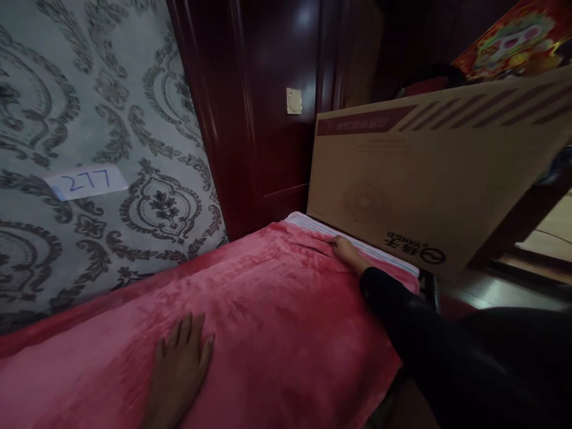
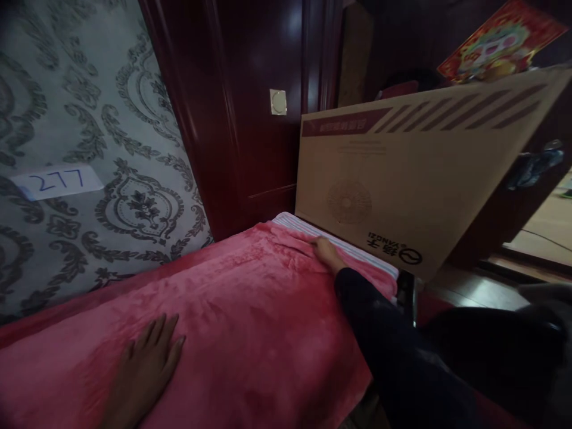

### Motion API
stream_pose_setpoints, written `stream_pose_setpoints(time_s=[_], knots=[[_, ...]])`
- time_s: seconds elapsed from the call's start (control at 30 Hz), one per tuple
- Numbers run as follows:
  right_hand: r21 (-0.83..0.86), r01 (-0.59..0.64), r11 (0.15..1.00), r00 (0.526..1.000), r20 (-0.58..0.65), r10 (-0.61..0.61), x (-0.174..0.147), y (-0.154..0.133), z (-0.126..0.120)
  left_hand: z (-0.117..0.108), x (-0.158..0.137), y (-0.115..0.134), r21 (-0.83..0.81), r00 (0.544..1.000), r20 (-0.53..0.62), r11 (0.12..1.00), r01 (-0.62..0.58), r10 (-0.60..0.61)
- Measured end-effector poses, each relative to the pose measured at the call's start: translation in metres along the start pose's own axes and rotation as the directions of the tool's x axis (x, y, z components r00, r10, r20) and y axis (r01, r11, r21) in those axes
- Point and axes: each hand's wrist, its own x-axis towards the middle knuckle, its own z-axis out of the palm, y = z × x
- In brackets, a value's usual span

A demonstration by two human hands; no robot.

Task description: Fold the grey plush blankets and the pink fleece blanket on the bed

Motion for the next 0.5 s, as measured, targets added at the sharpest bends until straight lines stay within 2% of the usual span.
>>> stream_pose_setpoints(time_s=[0.1,0.27,0.37,0.5], knots=[[-0.015,-0.063,0.998,0.997,-0.044,0.063,0.027,-0.008,0.008,0.003,-0.001,-0.001,-0.024,1.000,0.019,1.000,0.016,-0.015],[-0.037,-0.220,0.975,0.973,0.060,0.222,0.073,-0.022,0.022,0.006,-0.004,-0.002,-0.058,0.999,0.035,0.998,0.028,-0.025],[-0.026,-0.194,0.981,0.972,0.131,0.196,0.093,-0.032,0.028,0.007,-0.005,-0.003,-0.070,0.999,0.040,0.997,0.037,-0.034],[0.063,-0.084,0.994,0.978,0.198,0.070,0.104,-0.041,0.035,0.008,-0.006,-0.004,-0.077,0.998,0.054,0.996,0.045,-0.041]])
